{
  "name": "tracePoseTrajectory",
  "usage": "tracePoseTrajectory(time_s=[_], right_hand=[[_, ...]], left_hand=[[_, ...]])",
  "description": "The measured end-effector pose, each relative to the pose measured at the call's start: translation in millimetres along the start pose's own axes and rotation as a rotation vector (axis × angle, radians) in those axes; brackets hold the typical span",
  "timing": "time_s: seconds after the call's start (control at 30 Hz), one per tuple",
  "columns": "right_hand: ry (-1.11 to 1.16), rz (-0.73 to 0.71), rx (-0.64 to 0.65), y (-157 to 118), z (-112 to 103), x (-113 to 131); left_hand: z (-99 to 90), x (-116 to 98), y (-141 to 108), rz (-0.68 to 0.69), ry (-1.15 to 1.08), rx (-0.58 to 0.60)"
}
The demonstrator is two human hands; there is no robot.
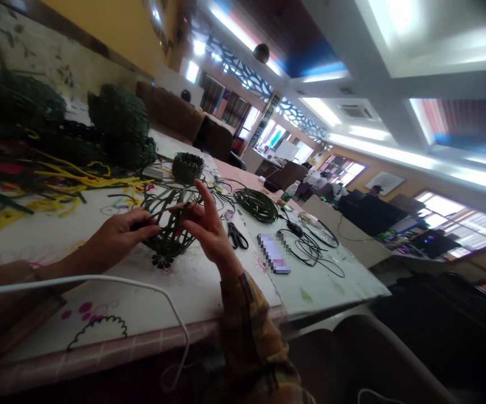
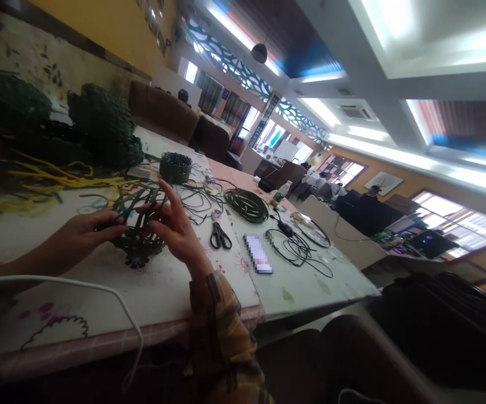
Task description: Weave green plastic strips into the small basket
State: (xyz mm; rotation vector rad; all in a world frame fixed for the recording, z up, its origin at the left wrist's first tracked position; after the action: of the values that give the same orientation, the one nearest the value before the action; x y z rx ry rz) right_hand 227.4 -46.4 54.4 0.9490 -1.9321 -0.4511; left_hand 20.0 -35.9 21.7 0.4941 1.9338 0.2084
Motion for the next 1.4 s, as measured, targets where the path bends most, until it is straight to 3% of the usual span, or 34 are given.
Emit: tracePoseTrajectory(time_s=[0.33, 0.43, 0.53, 0.67, 0.77, 0.93, 1.2, 1.4], right_hand=[[0.052, -0.015, 0.147, -1, -9, -4], [0.135, 0.100, 0.001, -2, 2, -6], [0.326, 0.241, -0.256, -1, 19, -6], [0.499, 0.334, -0.554, 0, 31, 2], [0.594, 0.365, -0.691, -1, 32, 10], [0.656, 0.382, -0.756, -8, 35, 18], [0.623, 0.408, -0.746, -7, 34, 11], [0.206, 0.172, -0.739, -24, 44, 24]], left_hand=[[-5.4, 3, 3, 0.058, -0.004, 0.054], [-5.3, 4, 3, 0.084, 0.005, 0.100], [-2.9, 4, 3, 0.119, 0.023, 0.122], [3.0, 7, 1, 0.053, -0.029, 0.033], [7.4, 10, 1, -0.019, -0.089, -0.053], [11.4, 10, 0, -0.056, -0.120, -0.130], [14.8, 2, -1, -0.128, -0.161, -0.168], [10.4, -5, 0, -0.173, -0.199, -0.238]])
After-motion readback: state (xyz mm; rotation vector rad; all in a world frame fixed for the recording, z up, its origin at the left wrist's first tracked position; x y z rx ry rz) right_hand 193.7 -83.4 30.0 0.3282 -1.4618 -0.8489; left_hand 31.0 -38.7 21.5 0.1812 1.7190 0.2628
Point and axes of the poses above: each hand's wrist, its own y-axis towards the middle knuckle, its own z-axis out of the palm, x = y × z, the point moved 1 cm from there along y, towards the middle knuckle, and after that the axes turned 1 degree about -z, right-handed, at the moved point
